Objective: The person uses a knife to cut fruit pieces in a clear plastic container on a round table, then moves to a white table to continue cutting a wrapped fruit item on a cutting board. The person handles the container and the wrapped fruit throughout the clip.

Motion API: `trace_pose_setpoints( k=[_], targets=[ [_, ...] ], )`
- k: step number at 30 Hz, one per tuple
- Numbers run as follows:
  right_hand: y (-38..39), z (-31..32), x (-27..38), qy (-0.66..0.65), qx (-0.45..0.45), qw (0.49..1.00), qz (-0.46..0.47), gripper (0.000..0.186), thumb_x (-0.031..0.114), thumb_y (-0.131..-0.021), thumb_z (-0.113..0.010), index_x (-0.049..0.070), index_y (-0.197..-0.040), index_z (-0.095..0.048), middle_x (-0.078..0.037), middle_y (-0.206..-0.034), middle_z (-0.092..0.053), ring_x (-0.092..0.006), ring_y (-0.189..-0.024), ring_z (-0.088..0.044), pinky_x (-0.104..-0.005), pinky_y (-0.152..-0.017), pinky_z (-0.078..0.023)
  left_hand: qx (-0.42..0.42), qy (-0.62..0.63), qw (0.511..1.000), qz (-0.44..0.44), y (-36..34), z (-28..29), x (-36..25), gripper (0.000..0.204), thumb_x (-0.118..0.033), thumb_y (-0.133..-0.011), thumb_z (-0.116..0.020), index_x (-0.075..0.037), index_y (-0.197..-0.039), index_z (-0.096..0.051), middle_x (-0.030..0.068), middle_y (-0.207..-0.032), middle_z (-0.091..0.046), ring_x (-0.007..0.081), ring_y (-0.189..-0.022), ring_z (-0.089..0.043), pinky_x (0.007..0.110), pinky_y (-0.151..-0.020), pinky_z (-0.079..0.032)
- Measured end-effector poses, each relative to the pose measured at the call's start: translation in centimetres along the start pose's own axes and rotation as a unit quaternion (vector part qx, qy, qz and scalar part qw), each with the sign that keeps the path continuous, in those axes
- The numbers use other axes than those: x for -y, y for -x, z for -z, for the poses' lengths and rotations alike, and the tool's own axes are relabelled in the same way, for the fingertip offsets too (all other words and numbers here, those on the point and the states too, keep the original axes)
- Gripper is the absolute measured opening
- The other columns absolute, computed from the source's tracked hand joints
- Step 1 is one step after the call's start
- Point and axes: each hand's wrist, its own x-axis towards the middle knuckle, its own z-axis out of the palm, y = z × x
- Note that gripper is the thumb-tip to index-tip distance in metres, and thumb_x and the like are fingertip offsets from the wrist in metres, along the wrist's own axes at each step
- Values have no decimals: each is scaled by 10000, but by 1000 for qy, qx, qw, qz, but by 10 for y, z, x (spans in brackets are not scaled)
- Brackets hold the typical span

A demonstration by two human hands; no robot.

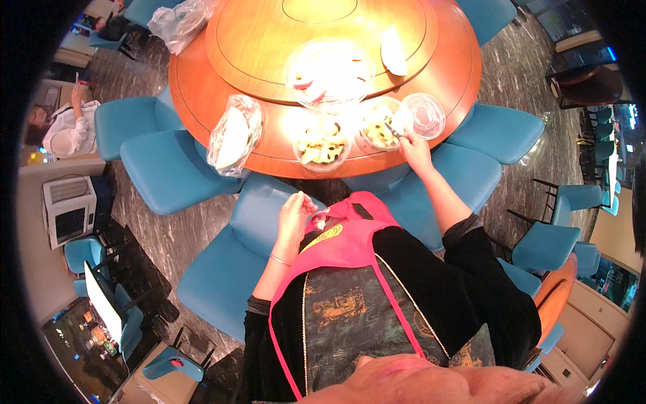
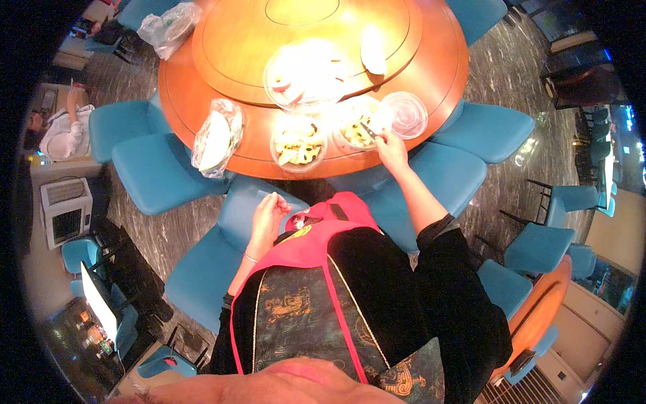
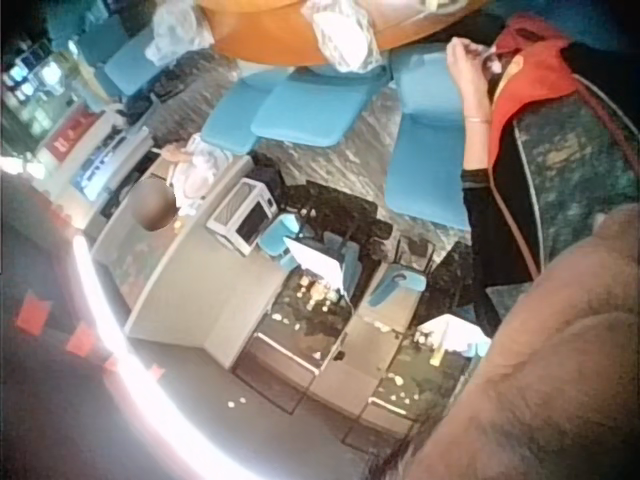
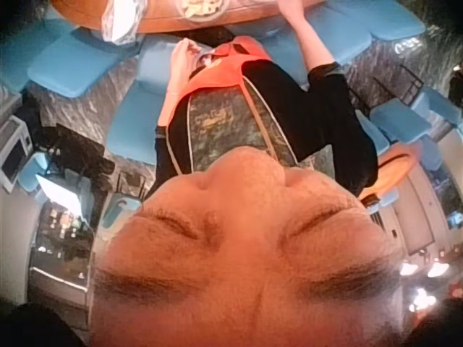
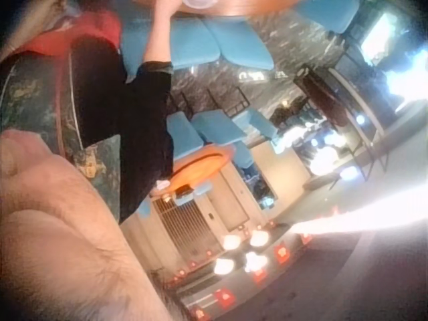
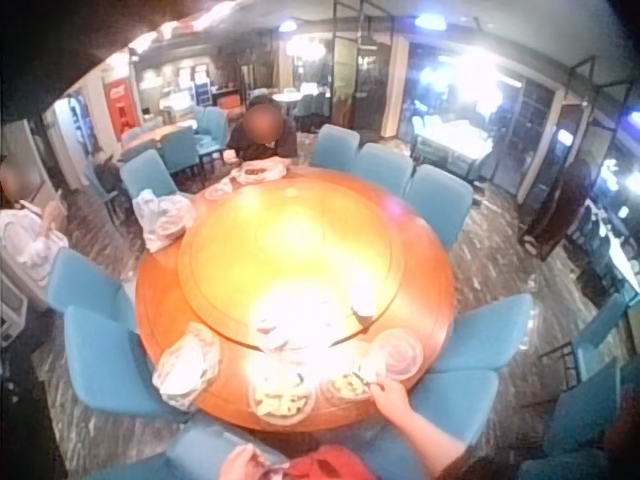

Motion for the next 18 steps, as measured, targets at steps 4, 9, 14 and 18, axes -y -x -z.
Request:
trace_pose_setpoints(
  k=[4,9,14,18],
  targets=[
    [-34,1,8,174,6,984,35,275,217,-903,-547,-6,-977,-690,-186,-843,-703,-321,-771,-693,-436,-715,-526,16,-10,1000,7,0,-5,3,230,-229,-1035,-498,-59,-894,-565,50,-810,-568,180,-766,-583,352,-784,-509],
    [-51,-9,19,314,89,944,46,324,279,-884,-548,6,-979,-695,-235,-948,-691,-394,-953,-668,-483,-846,-518,22,-11,1000,12,2,-9,4,223,-226,-1031,-502,-63,-895,-569,49,-805,-576,184,-769,-594,352,-788,-512],
    [-47,24,14,164,153,973,-45,257,241,-920,-563,20,-940,-693,-136,-781,-697,-254,-670,-671,-395,-637,-535,12,-12,1000,6,4,-7,2,211,-222,-1028,-508,-71,-895,-572,46,-807,-579,179,-758,-593,353,-783,-516],
    [-33,47,5,77,172,973,-134,213,216,-936,-581,34,-915,-689,-59,-690,-653,-126,-529,-584,-310,-512,-483,15,-3,1000,5,1,-6,6,205,-218,-1027,-514,-68,-899,-572,45,-811,-582,174,-760,-591,345,-784,-513]
  ],
)
